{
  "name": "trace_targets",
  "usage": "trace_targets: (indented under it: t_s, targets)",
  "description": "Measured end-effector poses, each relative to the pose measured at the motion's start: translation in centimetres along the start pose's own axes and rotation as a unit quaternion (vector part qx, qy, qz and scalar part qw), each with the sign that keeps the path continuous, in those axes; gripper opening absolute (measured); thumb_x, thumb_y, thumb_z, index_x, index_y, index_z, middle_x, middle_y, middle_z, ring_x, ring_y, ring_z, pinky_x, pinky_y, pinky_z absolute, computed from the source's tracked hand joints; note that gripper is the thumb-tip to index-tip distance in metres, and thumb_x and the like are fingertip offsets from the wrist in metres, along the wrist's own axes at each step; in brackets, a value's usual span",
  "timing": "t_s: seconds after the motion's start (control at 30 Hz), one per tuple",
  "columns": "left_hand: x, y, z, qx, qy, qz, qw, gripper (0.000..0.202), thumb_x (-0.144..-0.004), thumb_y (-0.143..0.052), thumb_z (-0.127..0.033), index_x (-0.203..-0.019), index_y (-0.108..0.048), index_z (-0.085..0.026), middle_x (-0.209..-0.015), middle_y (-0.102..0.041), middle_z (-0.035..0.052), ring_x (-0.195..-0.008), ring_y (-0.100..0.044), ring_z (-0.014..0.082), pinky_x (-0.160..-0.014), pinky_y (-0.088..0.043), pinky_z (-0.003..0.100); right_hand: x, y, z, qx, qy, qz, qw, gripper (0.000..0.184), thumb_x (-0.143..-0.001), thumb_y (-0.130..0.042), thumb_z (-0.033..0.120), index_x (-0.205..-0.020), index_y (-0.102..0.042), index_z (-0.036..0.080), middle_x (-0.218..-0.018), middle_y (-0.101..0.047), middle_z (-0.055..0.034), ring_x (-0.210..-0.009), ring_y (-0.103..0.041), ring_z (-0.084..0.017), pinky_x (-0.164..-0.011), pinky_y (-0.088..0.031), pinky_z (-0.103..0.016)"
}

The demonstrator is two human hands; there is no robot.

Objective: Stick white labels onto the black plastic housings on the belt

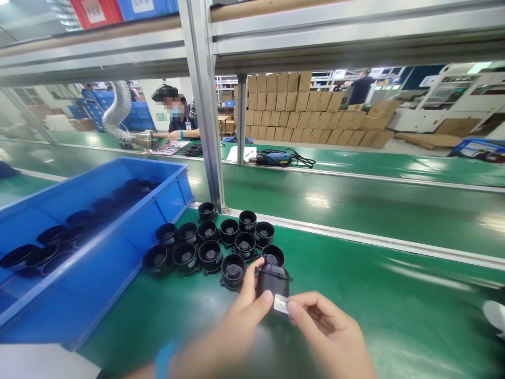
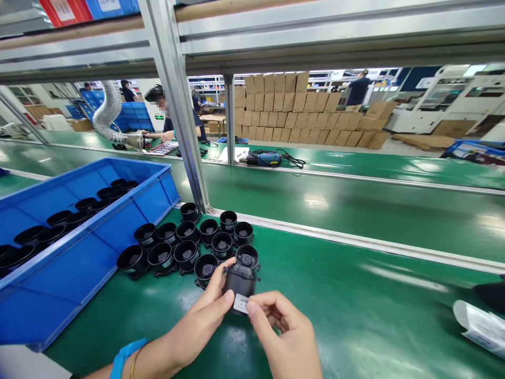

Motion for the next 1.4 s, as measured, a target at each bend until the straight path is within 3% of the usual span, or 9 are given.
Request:
trace_targets:
  t_s: [0.37,0.73,0.97,1.13,1.4]
  targets:
    - [0.19,-0.38,-0.22,0.003,-0.017,0.003,1.000,0.069,-0.097,-0.052,-0.047,-0.155,-0.020,-0.028,-0.142,-0.049,0.0112,-0.127,-0.047,0.0285,-0.117,-0.024,0.046,0.17,-0.24,-0.19,-0.017,-0.003,-0.011,1.000,0.034,-0.074,-0.077,0.054,-0.070,-0.070,0.021,-0.065,-0.062,0.0005,-0.064,-0.056,-0.016,-0.062,-0.046,-0.022]
    - [0.64,-0.40,-0.61,-0.029,-0.005,0.007,1.000,0.064,-0.099,-0.048,-0.047,-0.154,-0.018,-0.032,-0.144,-0.047,0.0071,-0.128,-0.047,0.0246,-0.114,-0.028,0.040,0.44,-0.39,-0.50,-0.036,-0.016,-0.007,0.999,0.035,-0.075,-0.077,0.055,-0.072,-0.070,0.021,-0.067,-0.064,-0.0004,-0.065,-0.053,-0.015,-0.061,-0.044,-0.021]
    - [0.65,-0.45,-0.65,-0.043,-0.008,0.003,0.999,0.062,-0.100,-0.046,-0.048,-0.154,-0.019,-0.033,-0.154,-0.034,0.0048,-0.139,-0.034,0.0240,-0.117,-0.024,0.038,0.53,-0.51,-0.23,-0.036,-0.017,-0.018,0.999,0.035,-0.074,-0.077,0.056,-0.071,-0.070,0.021,-0.067,-0.063,-0.0007,-0.064,-0.053,-0.015,-0.062,-0.046,-0.022]
    - [0.60,-0.45,-0.72,-0.048,-0.001,0.005,0.999,0.063,-0.100,-0.045,-0.048,-0.154,-0.016,-0.034,-0.148,-0.043,0.0050,-0.131,-0.044,0.0228,-0.115,-0.027,0.037,0.58,-0.55,-0.25,-0.037,-0.026,-0.022,0.999,0.036,-0.073,-0.077,0.056,-0.070,-0.070,0.021,-0.064,-0.060,0.0000,-0.060,-0.049,-0.014,-0.061,-0.047,-0.022]
    - [0.76,-0.54,-0.58,-0.051,0.002,-0.003,0.999,0.064,-0.100,-0.045,-0.049,-0.154,-0.016,-0.034,-0.147,-0.044,0.0045,-0.132,-0.043,0.0233,-0.115,-0.025,0.036,0.55,-0.59,-0.23,-0.025,-0.019,-0.032,0.999,0.034,-0.074,-0.076,0.055,-0.069,-0.070,0.022,-0.058,-0.054,0.0016,-0.055,-0.046,-0.013,-0.060,-0.048,-0.023]
Point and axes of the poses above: each hand's wrist, its own x-axis away from the middle knuckle, its own y-axis out of the back of the hand, z = x × y, the point moved 2 cm from there along -x, towards the middle knuckle
